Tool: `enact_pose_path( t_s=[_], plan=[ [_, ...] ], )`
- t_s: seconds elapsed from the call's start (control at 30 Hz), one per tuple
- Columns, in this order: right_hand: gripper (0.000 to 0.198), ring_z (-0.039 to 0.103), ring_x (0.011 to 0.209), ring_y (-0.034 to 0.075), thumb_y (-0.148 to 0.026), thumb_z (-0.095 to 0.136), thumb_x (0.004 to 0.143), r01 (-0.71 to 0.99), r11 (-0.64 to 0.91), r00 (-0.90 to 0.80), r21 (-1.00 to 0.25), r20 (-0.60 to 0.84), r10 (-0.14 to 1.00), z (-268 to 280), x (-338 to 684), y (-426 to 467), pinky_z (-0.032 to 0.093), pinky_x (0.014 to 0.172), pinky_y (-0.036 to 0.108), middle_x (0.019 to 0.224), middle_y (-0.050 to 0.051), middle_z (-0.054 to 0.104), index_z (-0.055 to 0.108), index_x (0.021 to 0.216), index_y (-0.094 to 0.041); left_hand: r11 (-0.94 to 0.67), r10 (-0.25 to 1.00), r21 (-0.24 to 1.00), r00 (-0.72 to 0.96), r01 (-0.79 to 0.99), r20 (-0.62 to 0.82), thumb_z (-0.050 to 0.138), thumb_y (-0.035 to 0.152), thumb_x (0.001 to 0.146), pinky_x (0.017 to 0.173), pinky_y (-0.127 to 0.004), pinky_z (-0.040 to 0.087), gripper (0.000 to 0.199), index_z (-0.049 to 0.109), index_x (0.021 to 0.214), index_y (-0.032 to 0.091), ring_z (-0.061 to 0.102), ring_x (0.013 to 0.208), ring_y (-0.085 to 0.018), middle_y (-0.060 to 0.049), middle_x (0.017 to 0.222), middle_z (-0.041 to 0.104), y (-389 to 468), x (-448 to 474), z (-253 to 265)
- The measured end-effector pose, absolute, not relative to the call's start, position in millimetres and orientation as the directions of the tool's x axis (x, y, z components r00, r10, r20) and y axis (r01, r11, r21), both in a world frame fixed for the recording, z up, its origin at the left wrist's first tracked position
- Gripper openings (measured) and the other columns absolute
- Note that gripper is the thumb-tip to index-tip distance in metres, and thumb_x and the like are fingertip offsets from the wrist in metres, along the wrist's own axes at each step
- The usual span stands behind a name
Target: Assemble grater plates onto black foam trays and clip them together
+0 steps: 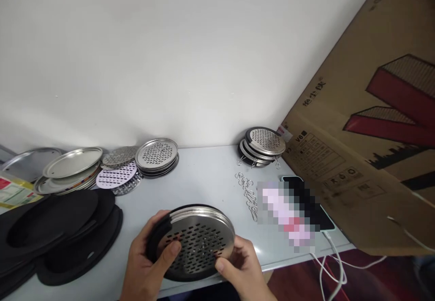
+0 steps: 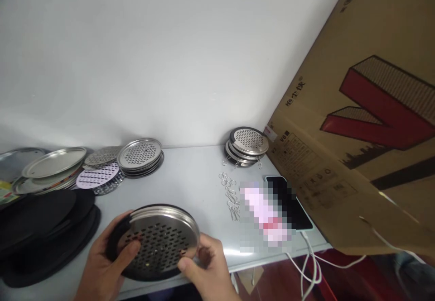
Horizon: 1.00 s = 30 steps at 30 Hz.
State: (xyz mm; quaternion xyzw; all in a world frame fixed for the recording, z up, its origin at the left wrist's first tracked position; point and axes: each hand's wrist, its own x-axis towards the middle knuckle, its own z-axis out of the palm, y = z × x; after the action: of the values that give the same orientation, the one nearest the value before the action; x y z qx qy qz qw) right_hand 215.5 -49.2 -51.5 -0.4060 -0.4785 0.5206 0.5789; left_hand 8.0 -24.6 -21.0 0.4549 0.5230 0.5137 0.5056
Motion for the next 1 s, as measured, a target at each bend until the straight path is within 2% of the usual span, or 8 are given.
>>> enact_pose_path(
  t_s=[0.07, 0.13, 0.2, 0.43, 0.57, 0.67, 0.8, 1.0],
  plan=[
    [0.025, 0.066, 0.067, 0.016, -0.037, 0.075, 0.085, -0.168, 0.157, 0.050, -0.973, 0.150, 0.987, -44, 220, -46, 0.053, 0.065, 0.024, 0.068, 0.000, 0.067, 0.064, 0.071, -0.020, -0.043, 0.998, 0.999, -0.035, 0.018, 0.043, 0.077, 0.031, 0.081, 0.081, -0.026, 0.061, 0.042, 0.062, 0.120, 0.026, 0.074, 0.093, -0.021, -0.003, 0.108, 0.075, -19, 7, -17],
    [0.010, 0.068, 0.075, 0.017, -0.030, 0.075, 0.085, -0.054, 0.189, 0.129, -0.981, 0.181, 0.975, -39, 228, -44, 0.054, 0.069, 0.024, 0.078, 0.002, 0.072, 0.070, 0.083, -0.022, -0.156, 0.987, 0.980, 0.053, 0.125, 0.150, 0.074, 0.028, 0.084, 0.082, -0.024, 0.059, 0.032, 0.063, 0.114, 0.027, 0.072, 0.092, -0.018, -0.001, 0.104, 0.072, -12, 6, -11],
    [0.019, 0.071, 0.090, 0.020, -0.024, 0.073, 0.086, 0.044, 0.233, 0.132, -0.971, 0.237, 0.963, -36, 237, -43, 0.056, 0.080, 0.027, 0.097, 0.005, 0.076, 0.073, 0.104, -0.025, -0.239, 0.965, 0.942, 0.167, 0.235, 0.203, 0.072, 0.026, 0.085, 0.085, -0.024, 0.056, 0.025, 0.065, 0.109, 0.027, 0.069, 0.096, -0.018, -0.001, 0.102, 0.070, -5, 4, -8],
    [0.031, 0.072, 0.093, 0.021, -0.019, 0.078, 0.079, 0.030, 0.298, 0.035, -0.954, 0.299, 0.954, -38, 247, -39, 0.057, 0.081, 0.028, 0.099, 0.002, 0.076, 0.070, 0.107, -0.031, -0.214, 0.918, 0.913, 0.390, 0.347, 0.067, 0.071, 0.031, 0.088, 0.081, -0.028, 0.050, 0.014, 0.067, 0.101, 0.026, 0.064, 0.088, -0.018, -0.001, 0.094, 0.067, 2, 2, -14],
    [0.038, 0.073, 0.093, 0.023, -0.017, 0.078, 0.079, -0.027, 0.357, -0.071, -0.934, 0.358, 0.931, -37, 248, -39, 0.058, 0.081, 0.034, 0.103, 0.003, 0.077, 0.071, 0.111, -0.034, -0.223, 0.793, 0.967, 0.600, 0.119, 0.109, 0.074, 0.055, 0.080, 0.080, -0.032, 0.049, 0.044, 0.068, 0.110, 0.023, 0.064, 0.088, -0.022, -0.006, 0.098, 0.067, 19, 6, -4],
    [0.047, 0.073, 0.092, 0.026, -0.016, 0.080, 0.077, -0.058, 0.454, -0.102, -0.889, 0.458, 0.883, -40, 255, -41, 0.059, 0.081, 0.038, 0.103, 0.006, 0.078, 0.070, 0.119, -0.035, -0.192, 0.706, 0.981, 0.698, 0.025, 0.120, 0.049, 0.073, 0.088, 0.087, -0.038, 0.052, 0.063, 0.069, 0.111, 0.018, 0.066, 0.095, -0.026, -0.012, 0.101, 0.069, 46, 19, 4],
    [0.041, 0.074, 0.083, 0.026, -0.024, 0.081, 0.076, -0.035, 0.480, -0.086, -0.877, 0.481, 0.873, -45, 267, -47, 0.060, 0.072, 0.035, 0.097, 0.009, 0.079, 0.074, 0.116, -0.029, -0.355, 0.768, 0.844, 0.641, 0.403, 0.017, 0.044, 0.045, 0.101, 0.092, -0.032, 0.052, 0.036, 0.067, 0.113, 0.021, 0.066, 0.104, -0.021, -0.007, 0.110, 0.072, 78, 65, 5],
    [0.026, 0.070, 0.063, 0.022, -0.032, 0.083, 0.074, 0.052, 0.434, 0.028, -0.899, 0.436, 0.900, -41, 276, -55, 0.057, 0.056, 0.030, 0.077, 0.008, 0.076, 0.079, 0.098, -0.024, -0.596, 0.631, 0.649, 0.775, 0.472, 0.016, 0.060, 0.028, 0.090, 0.096, -0.040, 0.049, 0.025, 0.071, 0.112, 0.024, 0.064, 0.106, -0.025, -0.005, 0.113, 0.072, 93, 145, -14]
  ],
)
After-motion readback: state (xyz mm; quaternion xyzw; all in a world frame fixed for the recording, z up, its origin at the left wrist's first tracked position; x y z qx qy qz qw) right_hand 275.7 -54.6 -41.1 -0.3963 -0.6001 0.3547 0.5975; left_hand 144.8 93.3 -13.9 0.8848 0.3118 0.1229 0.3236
